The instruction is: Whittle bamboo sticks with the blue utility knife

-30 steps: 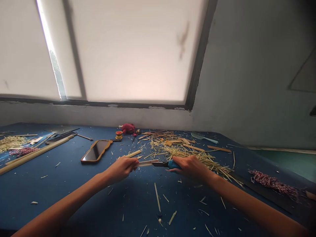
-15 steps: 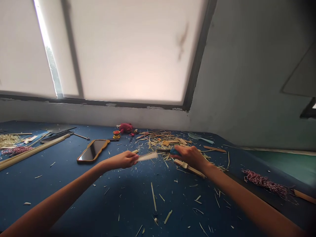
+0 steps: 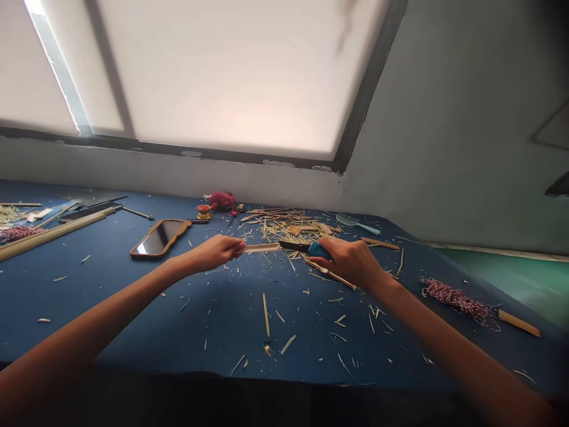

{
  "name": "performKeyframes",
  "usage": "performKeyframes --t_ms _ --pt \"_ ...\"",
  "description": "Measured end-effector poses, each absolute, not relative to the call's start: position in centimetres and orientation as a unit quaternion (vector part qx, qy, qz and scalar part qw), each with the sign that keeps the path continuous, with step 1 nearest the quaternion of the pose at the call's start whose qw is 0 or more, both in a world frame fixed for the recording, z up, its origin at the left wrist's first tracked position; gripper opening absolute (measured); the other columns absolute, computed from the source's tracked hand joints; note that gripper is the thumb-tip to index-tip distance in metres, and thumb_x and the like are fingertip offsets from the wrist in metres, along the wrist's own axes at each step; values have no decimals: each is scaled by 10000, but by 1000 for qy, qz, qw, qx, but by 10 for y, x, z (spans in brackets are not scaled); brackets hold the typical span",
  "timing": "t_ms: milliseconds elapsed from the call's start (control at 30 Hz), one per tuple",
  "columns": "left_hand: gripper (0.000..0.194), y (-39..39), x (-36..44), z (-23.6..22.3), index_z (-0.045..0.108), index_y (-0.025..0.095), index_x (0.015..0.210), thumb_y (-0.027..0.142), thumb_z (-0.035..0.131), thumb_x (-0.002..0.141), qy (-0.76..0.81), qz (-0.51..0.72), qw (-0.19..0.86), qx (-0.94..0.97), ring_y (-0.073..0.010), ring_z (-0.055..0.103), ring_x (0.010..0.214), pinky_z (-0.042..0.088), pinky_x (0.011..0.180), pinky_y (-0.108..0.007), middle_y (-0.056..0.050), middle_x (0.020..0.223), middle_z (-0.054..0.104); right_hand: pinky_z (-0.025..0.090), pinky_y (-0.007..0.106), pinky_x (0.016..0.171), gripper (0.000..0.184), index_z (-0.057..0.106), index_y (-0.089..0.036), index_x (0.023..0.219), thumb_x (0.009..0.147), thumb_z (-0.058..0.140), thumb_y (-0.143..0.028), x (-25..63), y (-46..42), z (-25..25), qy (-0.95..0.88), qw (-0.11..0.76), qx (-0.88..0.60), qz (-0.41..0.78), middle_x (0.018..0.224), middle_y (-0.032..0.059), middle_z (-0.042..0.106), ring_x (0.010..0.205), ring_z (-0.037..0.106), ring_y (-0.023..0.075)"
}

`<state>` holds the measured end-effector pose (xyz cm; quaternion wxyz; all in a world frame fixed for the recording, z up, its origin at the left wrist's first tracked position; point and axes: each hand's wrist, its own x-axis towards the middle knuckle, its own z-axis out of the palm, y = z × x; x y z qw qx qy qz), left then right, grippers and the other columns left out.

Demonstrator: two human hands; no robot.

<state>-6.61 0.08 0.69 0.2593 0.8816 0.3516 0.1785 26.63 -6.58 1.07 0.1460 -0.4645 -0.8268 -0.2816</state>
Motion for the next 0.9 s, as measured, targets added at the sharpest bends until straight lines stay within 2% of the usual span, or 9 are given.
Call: performKeyframes --t_ms 267,500,667,800,900 --pt "256 -3 -71 -2 516 165 721 290 391 905 324 162 229 904 -101 395 570 290 558 -245 -5 634 490 263 242 485 489 579 -181 854 911 340 -603 249 -61 -16 -844 138 -437 -281 723 17 667 579 584 116" --pt "300 -7 -73 2 530 164 746 364 382 915 328 157 296 883 -113 427 619 331 587 -246 -21 684 508 188 264 479 531 587 -196 827 896 311 -645 249 -47 -19 -817 141 -470 -305 691 20 661 581 589 131" --pt "345 -2 -61 6 520 164 744 429 376 912 336 153 346 863 -105 385 592 315 557 -237 -12 677 463 159 266 482 601 597 -178 864 908 229 -652 241 -45 -21 -787 138 -515 -309 703 51 666 594 597 150" --pt "374 0 -46 8 495 168 716 462 364 906 380 161 367 834 -96 347 532 292 512 -237 -3 626 423 229 258 524 637 598 -198 975 888 196 -685 240 -27 -18 -757 118 -590 -253 801 83 687 689 618 191" --pt "379 -8 -57 3 528 164 731 484 399 884 385 141 408 816 -97 351 521 284 487 -236 -10 627 446 308 282 579 708 613 -193 983 865 151 -716 274 -12 -3 -613 121 -766 -151 842 141 681 728 615 233"
